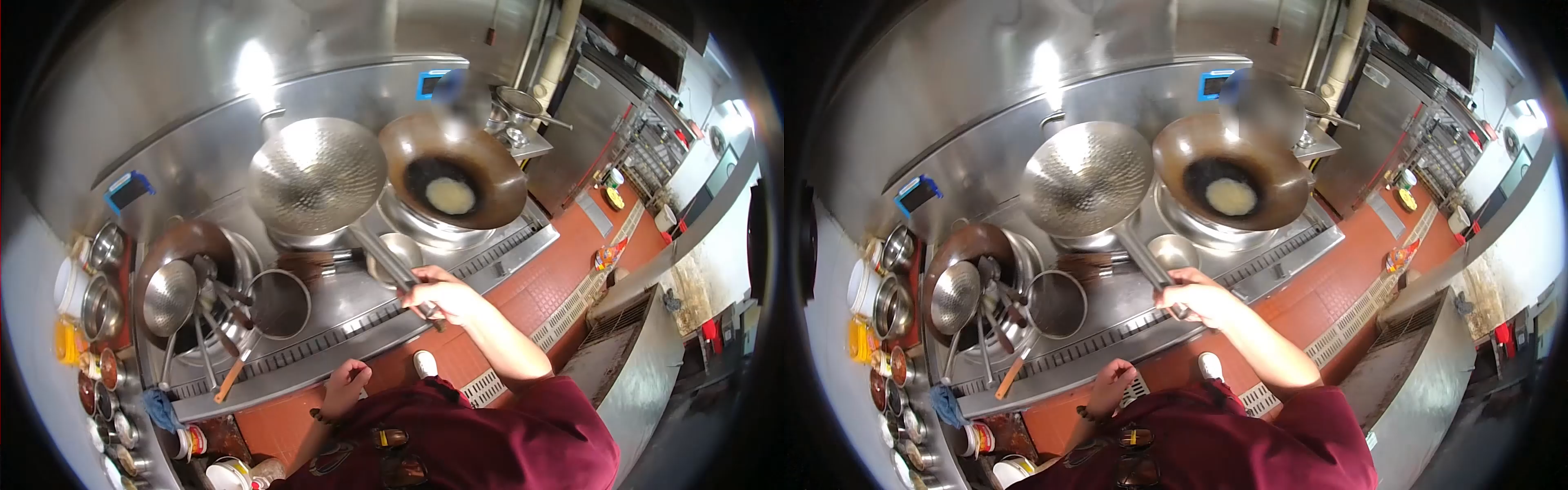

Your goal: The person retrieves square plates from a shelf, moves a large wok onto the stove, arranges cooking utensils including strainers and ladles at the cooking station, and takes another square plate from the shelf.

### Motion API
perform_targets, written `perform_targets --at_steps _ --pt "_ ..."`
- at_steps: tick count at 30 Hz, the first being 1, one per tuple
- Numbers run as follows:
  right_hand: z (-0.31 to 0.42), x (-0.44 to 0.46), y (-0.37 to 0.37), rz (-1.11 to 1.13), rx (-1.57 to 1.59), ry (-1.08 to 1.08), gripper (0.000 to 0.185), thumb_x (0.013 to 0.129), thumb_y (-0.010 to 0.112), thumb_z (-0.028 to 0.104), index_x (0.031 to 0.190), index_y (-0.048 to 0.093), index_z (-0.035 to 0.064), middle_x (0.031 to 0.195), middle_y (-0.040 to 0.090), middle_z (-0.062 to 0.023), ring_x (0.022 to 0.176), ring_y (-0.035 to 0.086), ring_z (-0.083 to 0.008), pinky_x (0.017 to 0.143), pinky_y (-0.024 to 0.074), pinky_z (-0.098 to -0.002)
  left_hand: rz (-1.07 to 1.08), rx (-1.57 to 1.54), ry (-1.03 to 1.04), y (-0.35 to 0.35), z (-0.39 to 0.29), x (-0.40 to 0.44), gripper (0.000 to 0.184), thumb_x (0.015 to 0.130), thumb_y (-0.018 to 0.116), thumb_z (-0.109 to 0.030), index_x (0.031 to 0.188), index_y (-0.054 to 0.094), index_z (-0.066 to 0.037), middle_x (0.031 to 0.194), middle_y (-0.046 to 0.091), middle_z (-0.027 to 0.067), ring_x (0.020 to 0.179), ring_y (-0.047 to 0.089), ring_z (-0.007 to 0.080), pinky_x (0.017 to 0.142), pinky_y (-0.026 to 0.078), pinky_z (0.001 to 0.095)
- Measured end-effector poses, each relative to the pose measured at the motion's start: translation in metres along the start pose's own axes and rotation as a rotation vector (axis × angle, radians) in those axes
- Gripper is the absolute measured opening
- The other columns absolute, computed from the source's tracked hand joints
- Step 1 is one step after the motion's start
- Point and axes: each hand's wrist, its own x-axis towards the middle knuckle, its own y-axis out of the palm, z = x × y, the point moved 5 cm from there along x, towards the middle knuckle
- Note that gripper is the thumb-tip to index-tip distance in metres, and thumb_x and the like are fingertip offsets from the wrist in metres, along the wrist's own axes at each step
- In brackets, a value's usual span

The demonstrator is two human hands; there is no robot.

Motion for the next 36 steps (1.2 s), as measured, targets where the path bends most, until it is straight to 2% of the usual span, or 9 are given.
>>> perform_targets --at_steps 2,5,9,11,14,17,26,32,36 --pt "0.006 -0.018 -0.050 -0.115 0.003 -0.049 0.017 0.076 0.075 0.017 0.084 0.065 0.0051 0.062 0.055 0.0022 0.043 0.041 -0.0038 0.038 0.0253 -0.0216 0.029 -0.097 -0.010 0.027 0.000 0.021 0.012 0.100 0.064 -0.015 0.102 0.063 -0.004 0.085 0.060 -0.0037 0.077 0.054 0.0051 0.070 0.046 0.0232" --pt "0.013 -0.043 -0.127 -0.273 -0.120 0.016 0.017 0.076 0.074 0.011 0.087 0.065 0.0036 0.065 0.057 0.0019 0.047 0.045 -0.0043 0.039 0.0284 -0.0223 0.064 -0.041 -0.122 0.064 -0.004 0.052 0.013 0.099 0.064 -0.016 0.102 0.062 -0.004 0.086 0.060 -0.0030 0.078 0.054 0.0053 0.071 0.046 0.0222" --pt "0.027 -0.063 -0.214 -0.434 -0.177 -0.033 0.013 0.077 0.074 0.011 0.084 0.064 0.0039 0.063 0.054 0.0027 0.045 0.043 -0.0044 0.038 0.0272 -0.0227 0.103 0.025 -0.119 0.113 -0.006 0.091 0.012 0.099 0.064 -0.015 0.103 0.062 -0.004 0.086 0.061 -0.0034 0.077 0.054 0.0044 0.070 0.045 0.0219" --pt "0.026 -0.068 -0.252 -0.487 -0.163 -0.027 0.013 0.078 0.072 0.013 0.080 0.064 0.0031 0.059 0.052 0.0021 0.041 0.041 -0.0054 0.036 0.0263 -0.0229 0.104 0.098 -0.106 0.135 -0.008 0.110 0.012 0.100 0.064 -0.015 0.103 0.062 -0.004 0.085 0.061 -0.0040 0.077 0.053 0.0031 0.068 0.044 0.0211" --pt "0.024 -0.073 -0.299 -0.543 -0.096 0.044 0.017 0.076 0.073 0.011 0.082 0.064 -0.0012 0.057 0.052 0.0005 0.040 0.040 -0.0060 0.036 0.0266 -0.0237 0.082 0.014 -0.135 0.165 -0.021 0.131 0.012 0.099 0.065 -0.015 0.103 0.062 -0.003 0.085 0.062 -0.0036 0.076 0.054 0.0034 0.067 0.044 0.0213" --pt "-0.001 -0.063 -0.346 -0.591 -0.009 0.049 0.018 0.075 0.073 0.014 0.078 0.063 -0.0009 0.054 0.050 0.0006 0.037 0.039 -0.0072 0.034 0.0263 -0.0247 0.026 0.004 -0.113 0.187 -0.041 0.144 0.014 0.098 0.067 -0.015 0.102 0.063 -0.003 0.084 0.063 -0.0032 0.075 0.054 0.0037 0.067 0.045 0.0216" --pt "-0.030 -0.036 -0.410 -0.556 0.030 0.163 0.015 0.079 0.069 0.012 0.072 0.061 0.0014 0.052 0.047 0.0004 0.036 0.039 -0.0091 0.032 0.0245 -0.0259 -0.079 0.091 -0.078 0.207 -0.035 0.159 0.015 0.098 0.066 -0.016 0.100 0.063 -0.002 0.083 0.062 -0.0033 0.076 0.054 0.0027 0.068 0.045 0.0211" --pt "-0.031 -0.022 -0.416 -0.505 0.112 0.177 0.019 0.079 0.069 0.014 0.069 0.057 0.0030 0.053 0.046 0.0008 0.038 0.038 -0.0088 0.034 0.0235 -0.0266 -0.142 -0.063 -0.110 0.216 -0.031 0.157 0.013 0.100 0.065 -0.016 0.102 0.063 -0.003 0.086 0.061 -0.0039 0.077 0.053 0.0018 0.069 0.044 0.0192" --pt "-0.038 -0.007 -0.418 -0.399 0.182 0.195 0.019 0.083 0.067 0.014 0.072 0.058 0.0016 0.053 0.045 0.0002 0.037 0.036 -0.0093 0.035 0.0228 -0.0269 -0.172 -0.072 -0.131 0.219 -0.029 0.156 0.012 0.101 0.065 -0.015 0.102 0.062 -0.003 0.087 0.060 -0.0042 0.077 0.053 0.0016 0.069 0.043 0.0187"
